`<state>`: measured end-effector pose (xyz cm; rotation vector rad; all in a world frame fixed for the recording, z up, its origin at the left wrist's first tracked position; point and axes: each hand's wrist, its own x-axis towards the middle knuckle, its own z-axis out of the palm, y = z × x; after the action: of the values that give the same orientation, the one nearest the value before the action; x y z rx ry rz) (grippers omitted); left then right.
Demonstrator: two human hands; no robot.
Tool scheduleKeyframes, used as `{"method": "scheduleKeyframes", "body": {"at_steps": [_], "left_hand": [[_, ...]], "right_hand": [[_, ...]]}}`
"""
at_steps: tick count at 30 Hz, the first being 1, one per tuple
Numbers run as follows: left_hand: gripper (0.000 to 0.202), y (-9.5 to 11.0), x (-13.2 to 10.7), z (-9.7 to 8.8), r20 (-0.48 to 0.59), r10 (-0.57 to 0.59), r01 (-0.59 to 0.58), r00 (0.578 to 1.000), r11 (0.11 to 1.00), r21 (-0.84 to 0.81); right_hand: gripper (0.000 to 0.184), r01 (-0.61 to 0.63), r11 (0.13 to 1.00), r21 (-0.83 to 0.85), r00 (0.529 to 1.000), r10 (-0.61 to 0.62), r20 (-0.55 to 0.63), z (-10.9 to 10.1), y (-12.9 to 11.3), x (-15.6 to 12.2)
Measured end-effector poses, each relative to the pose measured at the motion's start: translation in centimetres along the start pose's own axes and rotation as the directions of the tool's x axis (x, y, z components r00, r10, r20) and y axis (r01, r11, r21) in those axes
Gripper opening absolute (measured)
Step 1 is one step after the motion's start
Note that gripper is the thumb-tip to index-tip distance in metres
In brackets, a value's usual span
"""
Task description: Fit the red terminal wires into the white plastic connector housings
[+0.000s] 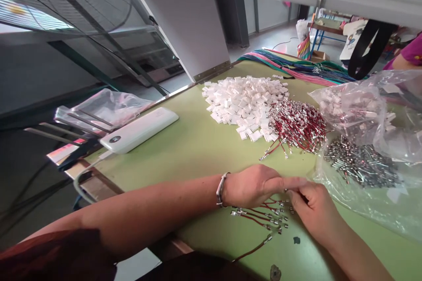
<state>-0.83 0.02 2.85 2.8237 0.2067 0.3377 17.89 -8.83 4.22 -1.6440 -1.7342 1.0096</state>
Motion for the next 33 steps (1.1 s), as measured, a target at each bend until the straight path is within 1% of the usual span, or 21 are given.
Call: {"method": "scheduleKeyframes", "body": {"at_steps": [2, 4, 5, 7, 9, 10, 11, 12, 13, 14, 15, 16, 17, 18, 21, 24, 27, 30, 32, 33], "left_hand": [[0.053, 0.2, -0.1, -0.4, 0.059, 0.097, -0.098, 0.994, 0.995, 0.028], [0.049, 0.5, -0.2, -0.8, 0.081, 0.149, -0.154, 0.985, 0.987, 0.050], [0.049, 0.5, -0.1, -0.9, 0.075, 0.149, -0.154, 0.986, 0.986, 0.057], [0.049, 0.3, 0.0, -1.2, 0.038, 0.140, -0.141, 0.990, 0.989, 0.043], [0.044, -0.4, 0.1, -1.5, -0.036, 0.133, -0.134, 0.990, 0.990, -0.035], [0.039, -1.0, 0.2, -1.7, -0.099, 0.100, -0.109, 0.990, 0.990, -0.085], [0.033, -1.6, 0.2, -1.8, -0.173, 0.034, -0.057, 0.984, 0.990, -0.131], [0.027, -2.3, 0.2, -1.9, -0.246, -0.073, 0.031, 0.966, 0.985, -0.167], [0.022, -3.0, 0.2, -1.9, -0.308, -0.211, 0.160, 0.928, 0.970, -0.182], [0.022, -3.6, 0.2, -1.9, -0.346, -0.347, 0.302, 0.872, 0.937, -0.177], [0.024, -4.2, 0.3, -1.7, -0.344, -0.451, 0.427, 0.824, 0.892, -0.147], [0.026, -4.5, 0.5, -1.5, -0.323, -0.517, 0.513, 0.793, 0.852, -0.104], [0.027, -4.7, 0.7, -1.3, -0.291, -0.554, 0.565, 0.780, 0.823, -0.053], [0.028, -4.8, 1.0, -1.1, -0.255, -0.573, 0.592, 0.779, 0.806, 0.000], [0.023, -4.6, 1.6, -0.6, -0.174, -0.583, 0.603, 0.794, 0.790, 0.107], [0.022, -4.4, 1.4, -0.7, -0.130, -0.605, 0.619, 0.785, 0.773, 0.140], [0.020, -4.5, 0.5, -1.2, -0.098, -0.620, 0.628, 0.778, 0.765, 0.143], [0.018, -4.3, 0.0, -1.7, -0.109, -0.591, 0.600, 0.799, 0.793, 0.106], [0.019, -3.9, 0.1, -2.0, -0.162, -0.553, 0.567, 0.817, 0.822, 0.056], [0.019, -3.6, 0.2, -2.0, -0.191, -0.534, 0.547, 0.824, 0.837, 0.021]], "right_hand": [[0.019, -0.058, 0.997, 0.054, 0.991, 0.051, 0.120, -0.2, 0.0, -0.2], [0.015, -0.134, 0.986, 0.097, 0.980, 0.117, 0.160, -0.2, 0.0, -0.3], [0.014, -0.156, 0.982, 0.105, 0.978, 0.139, 0.155, -0.1, 0.0, -0.3], [0.015, -0.147, 0.986, 0.078, 0.983, 0.137, 0.122, 0.0, 0.1, 0.0], [0.018, -0.077, 0.997, -0.025, 0.995, 0.079, 0.065, 0.0, 0.1, 0.3], [0.020, -0.029, 0.995, -0.095, 0.999, 0.032, 0.029, 0.0, 0.1, 0.5], [0.022, 0.021, 0.986, -0.163, 1.000, -0.021, -0.001, -0.1, 0.0, 0.6], [0.024, 0.069, 0.972, -0.223, 0.997, -0.072, -0.006, -0.1, -0.1, 0.7], [0.026, 0.113, 0.957, -0.268, 0.993, -0.114, 0.013, -0.1, -0.2, 0.6], [0.028, 0.153, 0.941, -0.303, 0.988, -0.147, 0.043, -0.2, -0.3, 0.6], [0.029, 0.184, 0.924, -0.334, 0.983, -0.170, 0.071, -0.2, -0.3, 0.5], [0.028, 0.206, 0.908, -0.365, 0.978, -0.186, 0.090, -0.2, -0.4, 0.4], [0.027, 0.217, 0.892, -0.396, 0.976, -0.197, 0.091, -0.3, -0.4, 0.3], [0.026, 0.219, 0.880, -0.421, 0.975, -0.206, 0.078, -0.3, -0.4, 0.3], [0.026, 0.225, 0.867, -0.444, 0.970, -0.242, 0.018, -1.0, 0.1, 0.4], [0.028, 0.238, 0.839, -0.488, 0.953, -0.300, -0.051, -2.0, 1.0, 0.8], [0.028, 0.246, 0.796, -0.554, 0.934, -0.347, -0.083, -2.9, 1.9, 1.0], [0.030, 0.236, 0.775, -0.586, 0.929, -0.357, -0.099, -3.3, 2.4, 1.2], [0.031, 0.210, 0.794, -0.571, 0.931, -0.341, -0.132, -3.3, 2.6, 1.3], [0.029, 0.188, 0.817, -0.545, 0.933, -0.323, -0.162, -3.2, 2.6, 1.4]]}}
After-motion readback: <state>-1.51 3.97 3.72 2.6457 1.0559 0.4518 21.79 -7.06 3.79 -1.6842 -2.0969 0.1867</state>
